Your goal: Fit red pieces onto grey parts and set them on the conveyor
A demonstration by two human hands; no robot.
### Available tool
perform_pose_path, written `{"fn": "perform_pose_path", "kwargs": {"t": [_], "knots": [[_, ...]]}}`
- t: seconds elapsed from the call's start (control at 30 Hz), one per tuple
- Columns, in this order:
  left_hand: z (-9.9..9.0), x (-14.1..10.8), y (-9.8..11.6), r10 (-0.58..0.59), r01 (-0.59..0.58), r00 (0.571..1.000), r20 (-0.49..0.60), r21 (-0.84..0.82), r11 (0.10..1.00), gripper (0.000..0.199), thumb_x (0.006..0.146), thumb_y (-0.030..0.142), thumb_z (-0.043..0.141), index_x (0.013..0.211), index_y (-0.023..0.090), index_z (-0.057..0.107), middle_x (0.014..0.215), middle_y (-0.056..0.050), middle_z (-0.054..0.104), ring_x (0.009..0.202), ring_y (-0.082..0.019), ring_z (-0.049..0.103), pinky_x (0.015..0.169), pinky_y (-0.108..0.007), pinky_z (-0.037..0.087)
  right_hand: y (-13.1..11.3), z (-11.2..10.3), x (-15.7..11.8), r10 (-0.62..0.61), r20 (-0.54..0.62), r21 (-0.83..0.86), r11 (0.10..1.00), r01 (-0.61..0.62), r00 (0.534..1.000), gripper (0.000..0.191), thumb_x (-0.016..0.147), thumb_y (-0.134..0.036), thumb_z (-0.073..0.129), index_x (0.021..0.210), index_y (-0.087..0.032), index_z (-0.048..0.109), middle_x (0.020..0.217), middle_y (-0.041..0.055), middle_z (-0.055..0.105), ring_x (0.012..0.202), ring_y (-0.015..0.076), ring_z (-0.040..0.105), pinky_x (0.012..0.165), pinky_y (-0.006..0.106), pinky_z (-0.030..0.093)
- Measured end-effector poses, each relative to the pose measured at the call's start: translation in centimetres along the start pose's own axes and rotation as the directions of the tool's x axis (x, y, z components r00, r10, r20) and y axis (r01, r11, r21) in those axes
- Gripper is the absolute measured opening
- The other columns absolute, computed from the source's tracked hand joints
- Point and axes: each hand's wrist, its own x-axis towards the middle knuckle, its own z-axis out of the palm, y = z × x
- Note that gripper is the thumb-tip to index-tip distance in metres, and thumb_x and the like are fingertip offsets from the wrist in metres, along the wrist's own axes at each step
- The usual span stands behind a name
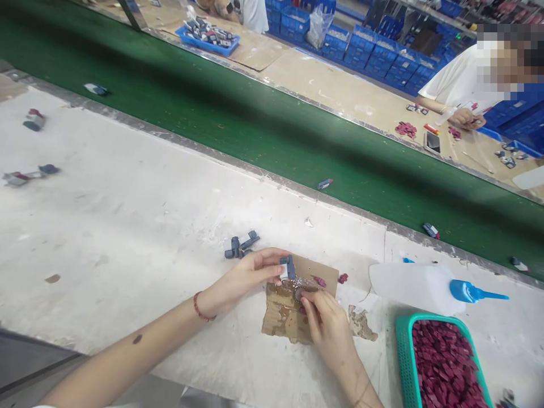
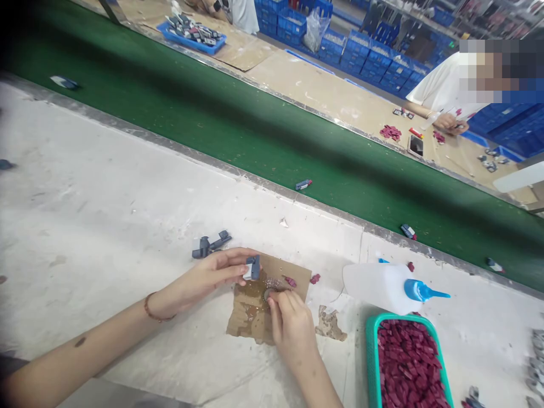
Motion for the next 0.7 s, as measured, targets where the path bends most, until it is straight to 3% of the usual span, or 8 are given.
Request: {"fn": "perform_pose_path", "kwargs": {"t": [0.13, 0.2, 0.3, 0.4, 0.5, 0.7], "knots": [[0.6, 0.0, -0.2, -0.005, 0.009, 0.999, 0.038, -0.102, 0.995, 0.049, 0.069, 0.029, 0.083, 0.114, 0.021, 0.064, 0.108, -0.004, 0.067, 0.077, -0.012, 0.062, 0.074, -0.025, 0.05, -0.4, -0.1, 0.2, 0.041, 0.009, 0.077, 0.996, -0.041, 0.999, 0.027, 0.1, -0.023, 0.041, 0.085, -0.02, 0.064, 0.073, 0.0056, 0.069, 0.069, 0.0203, 0.066, 0.061, 0.03, 0.052], [0.7, 0.0, -0.3, 0.006, 0.0, 0.999, 0.047, -0.136, 0.991, 0.046, 0.067, 0.03, 0.084, 0.109, 0.021, 0.065, 0.105, -0.003, 0.067, 0.076, -0.011, 0.062, 0.07, -0.023, 0.051, -0.3, -0.2, 0.3, 0.125, 0.011, 0.191, 0.974, -0.125, 0.992, 0.025, 0.098, -0.025, 0.045, 0.085, -0.021, 0.065, 0.077, 0.0058, 0.072, 0.07, 0.02, 0.068, 0.063, 0.03, 0.053], [0.7, 0.1, -0.7, 0.008, 0.005, 0.997, 0.075, -0.171, 0.985, 0.042, 0.065, 0.035, 0.087, 0.096, 0.018, 0.064, 0.085, -0.001, 0.067, 0.07, -0.012, 0.064, 0.062, -0.022, 0.05, 0.0, -0.3, 0.4, 0.313, 0.006, 0.404, 0.868, -0.289, 0.95, 0.021, 0.094, -0.034, 0.054, 0.086, -0.021, 0.069, 0.075, 0.0047, 0.073, 0.064, 0.0185, 0.067, 0.057, 0.027, 0.052], [0.7, 0.3, -1.3, -0.007, 0.026, 0.995, 0.104, -0.179, 0.983, 0.044, 0.062, 0.04, 0.088, 0.087, 0.016, 0.06, 0.071, 0.001, 0.066, 0.06, -0.012, 0.064, 0.053, -0.021, 0.047, 0.1, -0.4, 0.3, 0.434, -0.026, 0.595, 0.73, -0.335, 0.901, 0.022, 0.088, -0.042, 0.063, 0.087, -0.021, 0.07, 0.068, 0.0025, 0.071, 0.055, 0.0159, 0.063, 0.049, 0.024, 0.05], [0.9, 0.4, -1.8, -0.012, 0.028, 0.996, 0.093, -0.174, 0.984, 0.049, 0.059, 0.045, 0.089, 0.082, 0.015, 0.058, 0.066, 0.002, 0.066, 0.057, -0.012, 0.065, 0.05, -0.019, 0.046, -0.3, -0.4, 0.4, 0.446, -0.048, 0.686, 0.665, -0.295, 0.894, 0.021, 0.086, -0.042, 0.067, 0.083, -0.021, 0.068, 0.068, 0.0021, 0.07, 0.057, 0.0145, 0.063, 0.051, 0.024, 0.05], [1.2, 0.5, -2.2, -0.033, 0.043, 0.998, 0.061, -0.164, 0.986, 0.055, 0.052, 0.049, 0.09, 0.077, 0.015, 0.056, 0.064, 0.002, 0.068, 0.055, -0.012, 0.066, 0.051, -0.02, 0.047, -1.4, -0.2, 1.2, 0.335, -0.1, 0.703, 0.69, -0.172, 0.937, 0.019, 0.089, -0.037, 0.064, 0.079, -0.021, 0.067, 0.07, 0.0021, 0.07, 0.061, 0.0145, 0.065, 0.055, 0.024, 0.052]]}}
